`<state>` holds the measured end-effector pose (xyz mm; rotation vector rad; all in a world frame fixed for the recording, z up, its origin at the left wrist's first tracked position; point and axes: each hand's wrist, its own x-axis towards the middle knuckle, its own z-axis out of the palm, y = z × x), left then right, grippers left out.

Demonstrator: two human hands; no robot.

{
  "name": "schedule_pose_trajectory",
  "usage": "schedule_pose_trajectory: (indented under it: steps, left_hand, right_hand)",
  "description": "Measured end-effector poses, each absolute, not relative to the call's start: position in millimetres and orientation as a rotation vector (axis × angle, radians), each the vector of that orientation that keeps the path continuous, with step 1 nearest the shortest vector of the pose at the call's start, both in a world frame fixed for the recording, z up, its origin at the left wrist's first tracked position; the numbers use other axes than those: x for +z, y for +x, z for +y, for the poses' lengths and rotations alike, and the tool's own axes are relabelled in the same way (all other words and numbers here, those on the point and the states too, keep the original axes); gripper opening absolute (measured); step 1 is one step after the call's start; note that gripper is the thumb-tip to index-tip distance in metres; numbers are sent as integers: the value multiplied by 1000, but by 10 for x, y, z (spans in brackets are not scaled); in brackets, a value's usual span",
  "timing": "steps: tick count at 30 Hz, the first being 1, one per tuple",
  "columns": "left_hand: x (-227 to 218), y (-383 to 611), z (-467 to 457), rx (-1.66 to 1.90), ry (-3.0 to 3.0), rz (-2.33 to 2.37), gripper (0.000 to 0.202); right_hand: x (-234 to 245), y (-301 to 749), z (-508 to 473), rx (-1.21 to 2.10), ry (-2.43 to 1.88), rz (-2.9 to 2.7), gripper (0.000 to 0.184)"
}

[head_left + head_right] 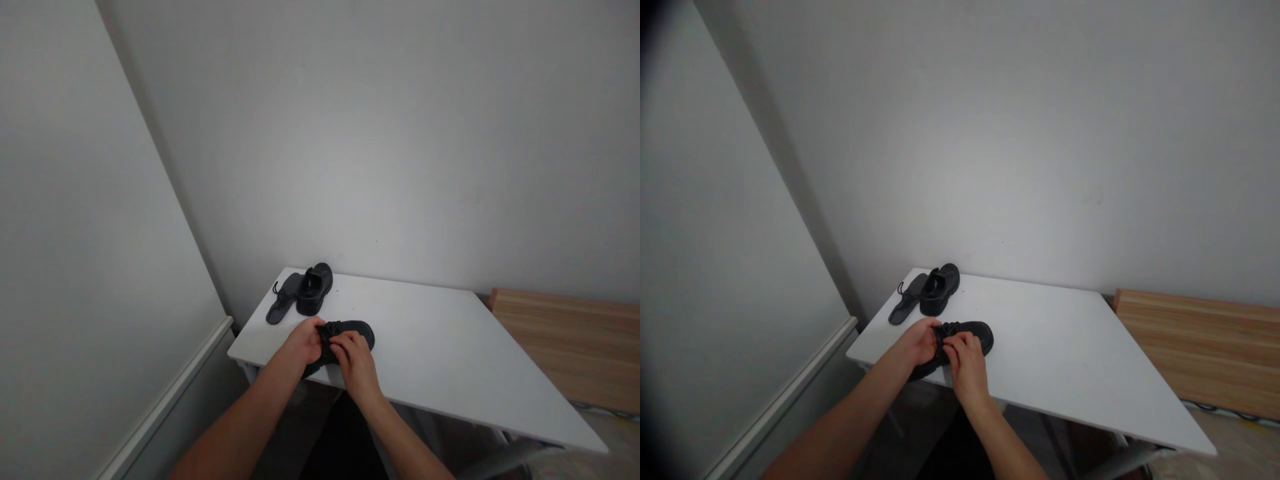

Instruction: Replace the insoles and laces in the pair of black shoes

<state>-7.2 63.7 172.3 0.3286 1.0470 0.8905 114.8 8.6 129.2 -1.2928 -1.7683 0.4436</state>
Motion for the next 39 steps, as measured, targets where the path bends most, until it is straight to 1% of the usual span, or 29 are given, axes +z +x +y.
schedule_pose_trajectory:
  steps: [3,8,12,15,18,20,21,22,23,25,27,30,31,33,35,37,39]
  left_hand:
    - [1683,-31,582,824,321,1033,10]
    - [1613,63,202,881,281,842,28]
    - [1542,183,-20,1038,214,732,29]
    - [1480,261,-86,1211,111,692,30]
    - [1443,324,-148,1244,101,597,33]
    - [1431,357,-206,1190,130,520,36]
    - [1427,371,-238,1171,140,498,37]
    - [1424,383,-268,1164,141,486,37]
    - [1421,393,-295,1167,138,480,35]
    - [1413,410,-339,1184,137,458,32]
    - [1398,422,-367,1193,152,426,27]
    - [1357,436,-387,1205,183,402,22]
    - [1340,437,-390,1210,186,404,20]
    - [1308,434,-397,1214,182,417,16]
    - [1287,423,-406,1225,186,422,14]
    - [1283,408,-413,1223,207,424,14]
    - [1295,392,-411,1175,231,445,16]
  right_hand:
    - [1263,1210,1,570,-1226,-1662,21]
    - [1250,1351,-236,882,-1221,-1371,28]
    - [1457,1519,-548,945,-1154,-1288,26]
    - [1718,1704,-829,1119,-1032,-1233,27]
    - [1925,1860,-1027,1342,-941,-1371,30]
    - [1973,1894,-1061,1497,-936,-1537,34]
    - [1966,1885,-1046,1505,-984,-1615,36]
    - [1940,1859,-1013,1441,-1074,-1682,37]
    - [1897,1820,-966,1307,-1190,-1732,35]
    - [1777,1718,-849,938,-1412,-1797,27]
    - [1635,1611,-732,641,-1540,-1823,22]
    - [1455,1500,-613,373,-1649,-1825,27]
    - [1416,1484,-592,316,-1671,-1832,25]
    - [1382,1483,-569,260,-1693,-1849,21]
    - [1404,1512,-567,296,-1659,-1823,23]
    - [1466,1551,-588,462,-1548,-1756,27]
    - [1548,1581,-646,747,-1393,-1708,34]
